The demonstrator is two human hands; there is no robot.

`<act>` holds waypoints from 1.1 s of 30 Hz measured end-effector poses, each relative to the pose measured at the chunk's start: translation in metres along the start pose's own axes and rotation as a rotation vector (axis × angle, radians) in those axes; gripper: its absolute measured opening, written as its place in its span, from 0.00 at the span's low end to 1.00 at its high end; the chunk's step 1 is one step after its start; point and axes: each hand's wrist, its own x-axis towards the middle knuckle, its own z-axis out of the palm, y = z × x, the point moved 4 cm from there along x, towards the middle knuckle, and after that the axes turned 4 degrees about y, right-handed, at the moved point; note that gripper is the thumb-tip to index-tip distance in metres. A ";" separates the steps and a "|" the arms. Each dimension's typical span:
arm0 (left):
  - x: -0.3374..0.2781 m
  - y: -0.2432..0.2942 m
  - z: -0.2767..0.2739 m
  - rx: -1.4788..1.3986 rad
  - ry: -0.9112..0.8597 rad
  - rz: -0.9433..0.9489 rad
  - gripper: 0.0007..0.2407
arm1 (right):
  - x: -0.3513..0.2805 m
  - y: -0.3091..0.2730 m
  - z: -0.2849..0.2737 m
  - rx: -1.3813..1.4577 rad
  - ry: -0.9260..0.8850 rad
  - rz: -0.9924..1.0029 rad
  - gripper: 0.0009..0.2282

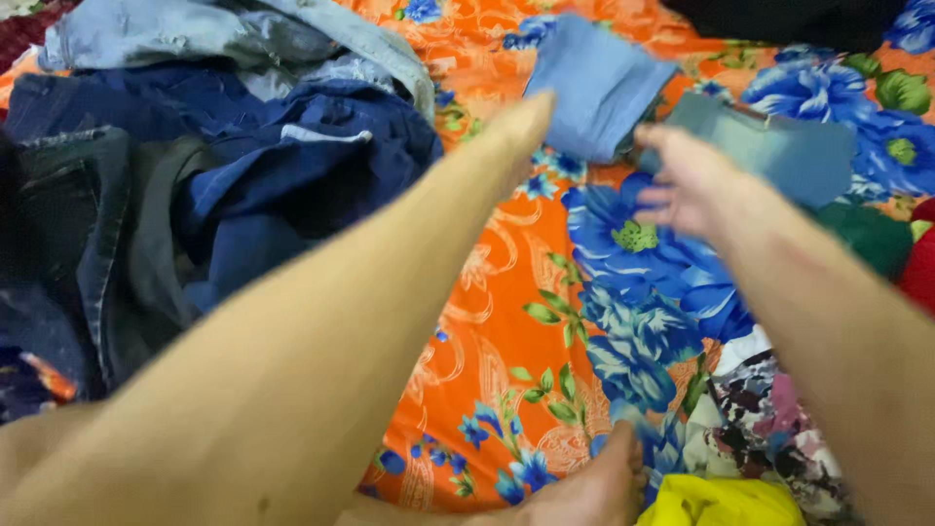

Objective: The person folds several pairs of jeans while sitting on a floral bedsheet, flattening the fabric and folding the legs over the main body.

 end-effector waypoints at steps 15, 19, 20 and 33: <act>-0.087 -0.178 -0.192 1.042 0.293 0.054 0.21 | -0.106 0.143 0.081 0.028 -0.298 0.107 0.29; -0.104 -0.178 -0.188 1.075 0.149 0.092 0.19 | -0.125 0.138 0.098 -0.003 -0.308 0.082 0.30; -0.111 -0.170 -0.181 1.129 0.094 0.099 0.21 | -0.135 0.132 0.097 -0.015 -0.301 0.078 0.29; -0.114 -0.191 -0.167 1.208 -0.016 0.015 0.32 | -0.153 0.133 0.097 -0.051 -0.309 0.073 0.27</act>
